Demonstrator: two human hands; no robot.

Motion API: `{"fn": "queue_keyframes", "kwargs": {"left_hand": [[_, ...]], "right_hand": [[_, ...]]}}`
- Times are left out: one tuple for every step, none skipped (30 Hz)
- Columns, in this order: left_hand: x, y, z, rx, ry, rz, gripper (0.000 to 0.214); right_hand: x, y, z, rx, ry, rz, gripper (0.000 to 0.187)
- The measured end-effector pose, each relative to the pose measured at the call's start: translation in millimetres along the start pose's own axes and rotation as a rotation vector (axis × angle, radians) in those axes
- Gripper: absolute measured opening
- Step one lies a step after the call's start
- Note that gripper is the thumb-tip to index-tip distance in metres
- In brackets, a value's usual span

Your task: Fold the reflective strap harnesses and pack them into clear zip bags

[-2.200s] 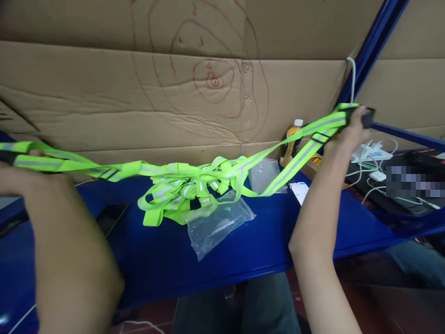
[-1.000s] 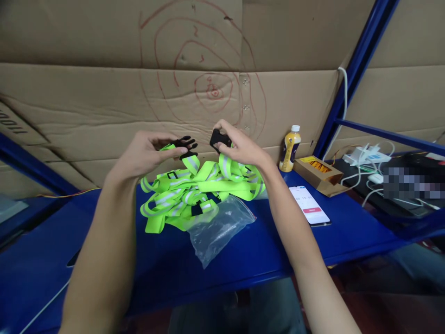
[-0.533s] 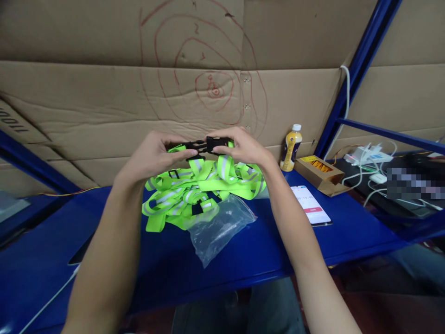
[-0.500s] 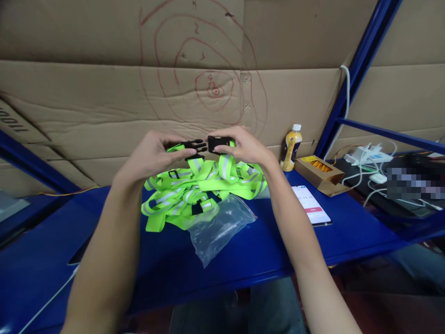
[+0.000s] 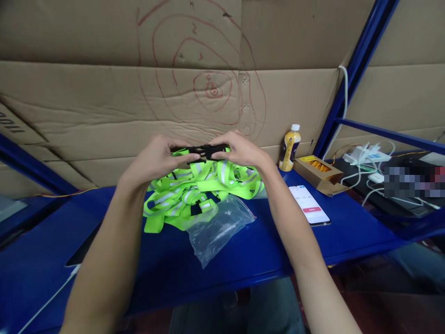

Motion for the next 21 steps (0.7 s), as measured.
{"fn": "queue_keyframes", "kwargs": {"left_hand": [[0.2, -2, 0, 0.011, -0.008, 0.033, 0.028], [0.4, -4, 0, 0.022, -0.012, 0.074, 0.029], [0.7, -6, -1, 0.035, -0.012, 0.121, 0.032], [1.0, -8, -1, 0.05, -0.007, 0.165, 0.034], [1.2, -10, -1, 0.065, 0.0, 0.198, 0.036], [1.3, -11, -1, 0.077, 0.003, 0.215, 0.038], [1.3, -12, -1, 0.087, 0.005, 0.216, 0.04], [1.2, -13, 0, 0.095, -0.003, 0.208, 0.041], [1.0, -13, 1, 0.104, -0.029, 0.197, 0.044], [0.7, -12, 2, 0.108, -0.073, 0.185, 0.046], [0.6, -11, 3, 0.103, -0.126, 0.167, 0.05], [0.7, -10, 4, 0.09, -0.177, 0.139, 0.054], [1.2, -8, 5, 0.066, -0.211, 0.096, 0.059], [2.2, -6, 6, 0.033, -0.211, 0.037, 0.061], [3.4, -5, 7, -0.004, -0.18, -0.036, 0.062], [4.6, -3, 7, -0.039, -0.136, -0.119, 0.06], [5.3, -1, 8, -0.069, -0.099, -0.209, 0.058], [5.4, 0, 7, -0.096, -0.078, -0.295, 0.056], [4.9, 2, 7, -0.118, -0.073, -0.37, 0.055], [3.6, 4, 6, -0.131, -0.086, -0.428, 0.056], [1.8, 5, 5, -0.133, -0.111, -0.465, 0.058]], "right_hand": [[2, 0, 1, 0.002, -0.003, -0.019, 0.025], [5, -1, 3, 0.005, -0.007, -0.046, 0.024], [7, 0, 4, 0.009, -0.008, -0.078, 0.023], [9, 0, 5, 0.013, -0.004, -0.109, 0.021], [10, 1, 6, 0.019, 0.003, -0.139, 0.019], [11, 2, 6, 0.022, 0.009, -0.165, 0.018], [11, 4, 6, 0.021, 0.008, -0.188, 0.017], [10, 6, 5, 0.017, -0.002, -0.207, 0.017], [8, 8, 4, 0.007, -0.024, -0.224, 0.017], [6, 9, 3, -0.013, -0.058, -0.24, 0.019], [5, 11, 3, -0.043, -0.097, -0.259, 0.021], [3, 12, 2, -0.077, -0.137, -0.285, 0.024], [3, 13, 2, -0.113, -0.179, -0.324, 0.028], [4, 14, 3, -0.148, -0.221, -0.372, 0.031], [5, 14, 4, -0.175, -0.259, -0.423, 0.033], [7, 15, 6, -0.192, -0.29, -0.467, 0.035], [9, 15, 7, -0.201, -0.312, -0.494, 0.037], [11, 16, 8, -0.209, -0.316, -0.493, 0.037], [13, 17, 9, -0.222, -0.301, -0.462, 0.037], [14, 18, 10, -0.233, -0.272, -0.413, 0.038], [15, 19, 10, -0.246, -0.238, -0.356, 0.041]]}}
Point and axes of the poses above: each hand's wrist, its own z-axis towards the middle knuckle, its own x-axis out of the palm, y = z × x, the point moved 1 cm from there along z, towards the middle knuckle, and after that the axes turned 12 degrees about z, right-handed, at the moved point
